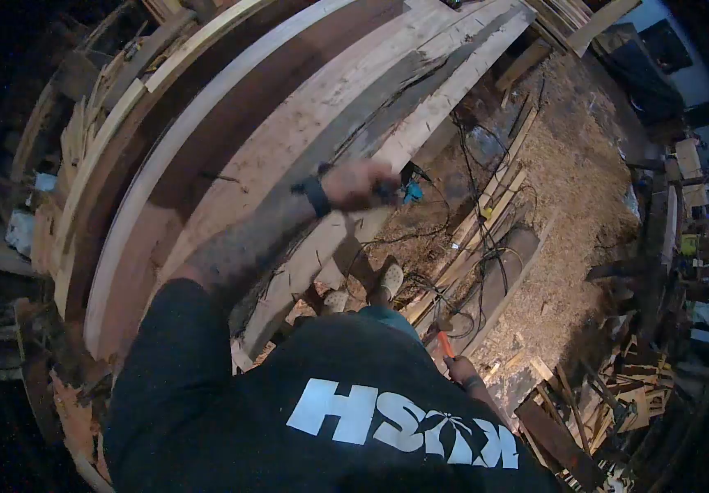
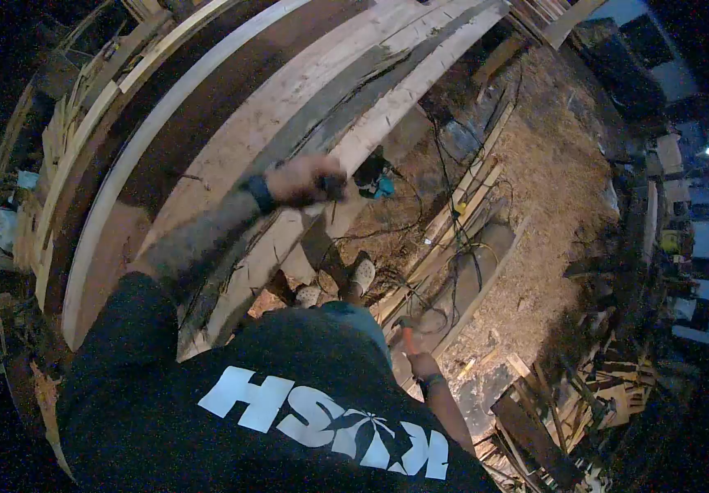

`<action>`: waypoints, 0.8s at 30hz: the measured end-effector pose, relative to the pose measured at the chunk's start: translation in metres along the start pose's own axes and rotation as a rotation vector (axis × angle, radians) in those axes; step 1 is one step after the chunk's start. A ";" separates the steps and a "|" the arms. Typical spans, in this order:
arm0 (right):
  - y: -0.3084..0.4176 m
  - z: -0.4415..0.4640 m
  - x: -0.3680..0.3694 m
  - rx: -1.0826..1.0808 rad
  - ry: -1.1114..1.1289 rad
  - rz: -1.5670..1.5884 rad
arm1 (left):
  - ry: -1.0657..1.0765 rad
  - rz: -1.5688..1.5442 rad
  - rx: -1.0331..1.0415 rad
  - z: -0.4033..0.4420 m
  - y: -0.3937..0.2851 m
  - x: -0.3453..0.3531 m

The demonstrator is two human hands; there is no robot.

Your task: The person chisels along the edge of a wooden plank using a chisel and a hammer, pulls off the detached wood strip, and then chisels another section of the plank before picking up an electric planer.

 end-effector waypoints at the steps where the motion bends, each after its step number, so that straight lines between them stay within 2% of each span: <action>1: -0.008 -0.005 0.002 0.060 -0.016 0.014 | 0.038 -0.058 -0.176 0.018 0.007 -0.015; 2: -0.006 -0.017 -0.002 0.119 -0.035 0.028 | -0.061 -0.084 -0.140 0.033 0.013 -0.034; 3: -0.006 -0.026 -0.005 0.178 -0.054 0.044 | -0.043 -0.165 -0.233 0.047 0.008 -0.054; 4: -0.009 -0.030 -0.003 0.165 -0.064 0.038 | -0.022 -0.246 -0.324 0.057 0.007 -0.068; 7: -0.011 -0.043 -0.002 0.142 -0.095 0.029 | -0.050 -0.291 -0.395 0.062 0.034 -0.084; 10: -0.013 -0.058 0.007 0.146 -0.138 0.096 | -0.077 -0.282 -0.364 0.063 0.040 -0.095; 13: -0.051 -0.036 0.035 0.103 -0.202 0.007 | -0.203 -0.429 -0.366 0.059 0.049 -0.095; 14: -0.055 -0.036 0.037 0.099 -0.194 0.004 | -0.215 -0.367 -0.395 0.054 0.047 -0.098; 16: -0.037 -0.049 0.031 0.091 -0.175 -0.005 | -0.228 -0.445 -0.402 0.052 0.057 -0.097; 19: -0.039 -0.039 0.030 -0.074 -0.263 -0.136 | -0.226 -0.521 -0.398 0.047 0.058 -0.096; 22: -0.016 -0.036 0.017 -0.275 -0.287 0.022 | -0.230 -0.556 -0.390 0.044 0.050 -0.099; 24: 0.021 -0.045 -0.009 -0.112 -0.282 0.081 | -0.223 -0.606 -0.388 0.042 0.050 -0.100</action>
Point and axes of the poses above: each hand's wrist, its own z-axis towards the middle knuckle, its own x-axis out of the palm, y = z × x, the point moved 3 cm from there along z, towards the middle knuckle, and after that the axes turned 12 degrees about -y, right-handed, at the moved point
